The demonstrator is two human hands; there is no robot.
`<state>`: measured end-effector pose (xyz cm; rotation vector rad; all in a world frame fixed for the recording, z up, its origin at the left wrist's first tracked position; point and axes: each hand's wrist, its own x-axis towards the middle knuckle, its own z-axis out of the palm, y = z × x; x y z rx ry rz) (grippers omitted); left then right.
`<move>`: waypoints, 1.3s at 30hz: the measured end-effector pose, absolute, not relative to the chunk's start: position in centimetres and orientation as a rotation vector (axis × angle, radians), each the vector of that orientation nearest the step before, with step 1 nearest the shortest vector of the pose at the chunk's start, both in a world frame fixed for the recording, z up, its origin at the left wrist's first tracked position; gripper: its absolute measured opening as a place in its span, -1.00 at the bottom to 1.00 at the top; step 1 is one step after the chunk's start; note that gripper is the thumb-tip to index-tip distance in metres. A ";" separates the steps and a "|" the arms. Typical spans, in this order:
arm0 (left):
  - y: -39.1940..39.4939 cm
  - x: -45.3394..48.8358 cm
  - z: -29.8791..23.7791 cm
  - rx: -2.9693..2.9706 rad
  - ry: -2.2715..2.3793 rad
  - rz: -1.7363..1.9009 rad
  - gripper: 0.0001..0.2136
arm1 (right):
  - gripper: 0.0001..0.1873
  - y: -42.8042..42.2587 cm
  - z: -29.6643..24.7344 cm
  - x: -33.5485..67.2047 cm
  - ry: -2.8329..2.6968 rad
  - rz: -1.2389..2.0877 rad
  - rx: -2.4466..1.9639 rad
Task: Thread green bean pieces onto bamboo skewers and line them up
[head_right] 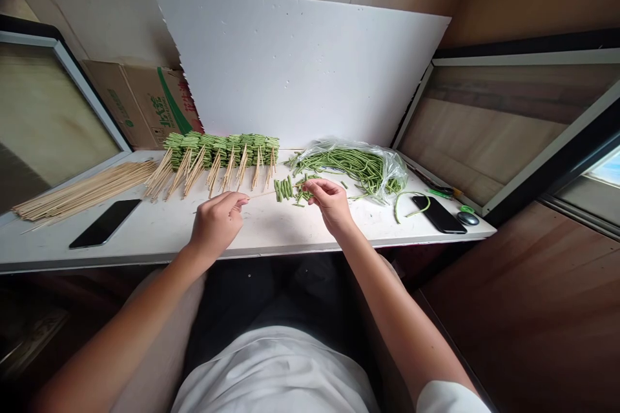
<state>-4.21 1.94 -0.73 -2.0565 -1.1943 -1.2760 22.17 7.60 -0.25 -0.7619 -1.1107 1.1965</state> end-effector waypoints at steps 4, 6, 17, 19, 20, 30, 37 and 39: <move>1.8 -3.9 -0.9 -2.081 -1.177 -1.271 -0.65 | -0.67 7.3 -1.1 21.1 -1.128 1.176 -0.763; 1.8 -3.7 -1.0 -2.085 -1.180 -1.267 -0.64 | -0.65 7.1 -1.3 20.6 -1.109 1.185 -0.771; 3.4 -5.7 -1.0 -2.062 -1.380 -1.265 -0.70 | -0.63 9.4 -3.5 22.9 -1.758 0.574 -1.135; 3.7 -6.0 -1.2 -2.070 -1.428 -1.251 -0.71 | -0.71 10.0 -5.0 23.1 -1.943 0.315 -1.246; 3.8 -6.0 -1.3 -2.078 -1.447 -1.243 -0.71 | -0.73 10.3 -5.7 23.1 -2.002 0.214 -1.297; 4.4 -5.8 -2.2 -2.121 -1.541 -1.189 -0.73 | -0.80 11.3 -7.2 21.8 -2.086 0.019 -1.574; 4.4 -6.4 -1.8 -2.103 -1.470 -1.230 -0.75 | -0.64 12.2 -5.9 24.0 -1.663 0.681 -1.193; 4.3 -6.5 -1.6 -2.097 -1.464 -1.253 -0.76 | -0.49 12.0 -4.7 24.6 -1.455 0.942 -1.077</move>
